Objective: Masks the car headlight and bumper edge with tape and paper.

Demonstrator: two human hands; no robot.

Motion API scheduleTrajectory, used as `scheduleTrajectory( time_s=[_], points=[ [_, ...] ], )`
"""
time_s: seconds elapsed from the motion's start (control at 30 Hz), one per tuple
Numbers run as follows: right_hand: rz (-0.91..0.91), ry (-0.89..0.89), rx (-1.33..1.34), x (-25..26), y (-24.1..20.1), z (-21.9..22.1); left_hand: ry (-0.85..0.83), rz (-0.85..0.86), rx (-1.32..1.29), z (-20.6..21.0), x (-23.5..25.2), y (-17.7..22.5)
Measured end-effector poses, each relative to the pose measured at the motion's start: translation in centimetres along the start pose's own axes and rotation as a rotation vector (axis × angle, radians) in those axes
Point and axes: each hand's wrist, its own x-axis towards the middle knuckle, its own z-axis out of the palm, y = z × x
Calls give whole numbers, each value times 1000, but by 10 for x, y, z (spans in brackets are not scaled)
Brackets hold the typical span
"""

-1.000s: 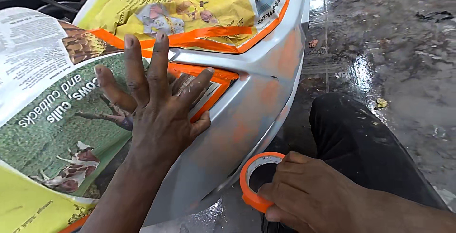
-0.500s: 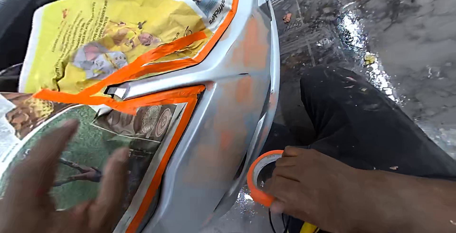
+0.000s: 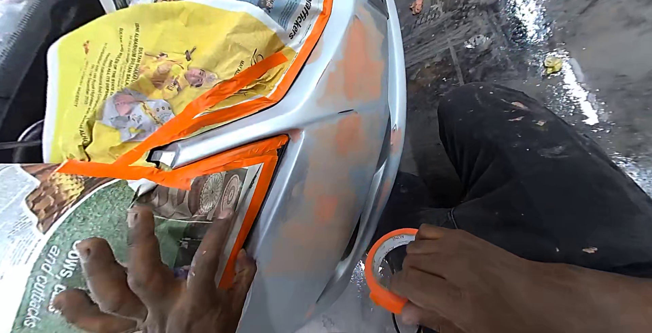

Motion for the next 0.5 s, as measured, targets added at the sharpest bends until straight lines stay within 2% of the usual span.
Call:
scheduleTrajectory(
  time_s=[0.2, 0.33, 0.5],
  points=[
    [26, -14, 43, -9, 3, 4, 5, 90, 61, -8, -4, -17],
    [9, -17, 81, -5, 1, 12, 30, 94, 139, -9, 3, -7],
    [11, -39, 105, -6, 0, 16, 48, 223, 109, -2, 9, -7]
  ],
)
